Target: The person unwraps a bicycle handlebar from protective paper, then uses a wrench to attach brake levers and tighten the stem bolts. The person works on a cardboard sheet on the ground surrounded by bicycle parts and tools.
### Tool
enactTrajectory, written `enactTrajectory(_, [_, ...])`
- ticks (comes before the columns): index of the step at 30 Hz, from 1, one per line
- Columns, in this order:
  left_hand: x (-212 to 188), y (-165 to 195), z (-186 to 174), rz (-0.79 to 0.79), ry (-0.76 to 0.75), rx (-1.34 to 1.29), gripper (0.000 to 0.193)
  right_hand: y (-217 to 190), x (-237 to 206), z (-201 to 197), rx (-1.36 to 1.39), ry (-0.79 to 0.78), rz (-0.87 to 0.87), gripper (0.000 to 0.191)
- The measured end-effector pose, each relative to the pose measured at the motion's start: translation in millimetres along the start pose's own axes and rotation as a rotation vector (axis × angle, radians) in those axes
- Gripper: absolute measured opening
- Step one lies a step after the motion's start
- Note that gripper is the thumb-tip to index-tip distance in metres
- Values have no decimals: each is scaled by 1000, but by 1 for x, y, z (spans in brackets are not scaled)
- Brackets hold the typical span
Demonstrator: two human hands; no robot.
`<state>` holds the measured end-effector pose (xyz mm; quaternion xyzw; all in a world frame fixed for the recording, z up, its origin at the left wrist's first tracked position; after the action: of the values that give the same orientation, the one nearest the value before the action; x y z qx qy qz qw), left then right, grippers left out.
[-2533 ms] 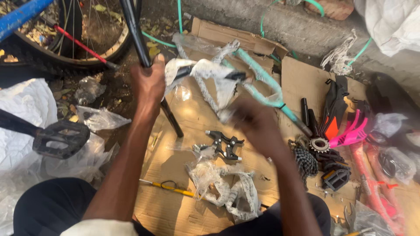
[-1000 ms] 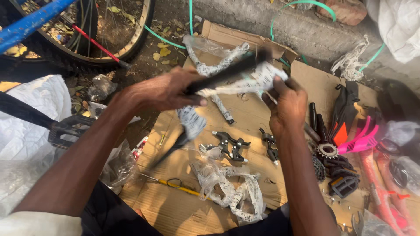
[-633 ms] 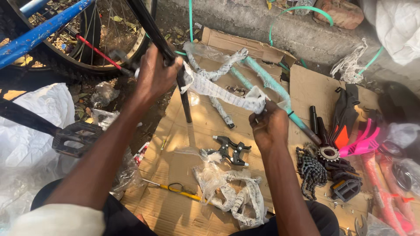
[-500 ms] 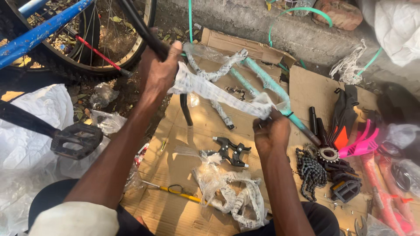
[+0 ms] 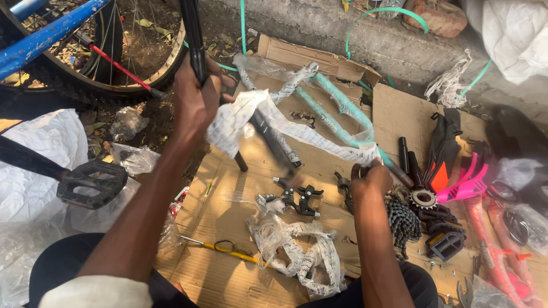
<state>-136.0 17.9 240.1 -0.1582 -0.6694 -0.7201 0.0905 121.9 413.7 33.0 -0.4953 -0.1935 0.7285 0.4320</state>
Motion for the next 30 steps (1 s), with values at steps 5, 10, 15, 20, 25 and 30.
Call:
enactTrajectory(5, [-3,-10,7,-69,-127,-54,18,-4,-16,34,194,-308,119,31])
enactTrajectory(10, [-10,-6,35,25,-276,-104,24,18,-133,105,-484,-785,-82,51])
enactTrajectory(15, [-21,6,50,146,-368,0,17,44,-227,145,-920,-1140,-546,34])
enactTrajectory(20, [-8,-1,38,88,-272,183,15,-32,-187,105,-375,-629,-639,23])
enactTrajectory(25, [0,1,27,166,-188,174,28,-62,-151,13,-703,-516,-665,29])
enactTrajectory(30, [3,2,35,204,-127,384,36,6,-199,-37,-1401,-762,-968,53])
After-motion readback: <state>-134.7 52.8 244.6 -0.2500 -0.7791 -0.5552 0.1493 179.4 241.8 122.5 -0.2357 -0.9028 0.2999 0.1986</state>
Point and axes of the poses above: each hand's wrist, its own x-axis towards the middle knuckle, its own z-axis out of the palm, y = z × x, the point moved 9 cm from there along x, towards the middle knuckle, and after that the axes turned 6 degrees about y, right-handed, at the moved point
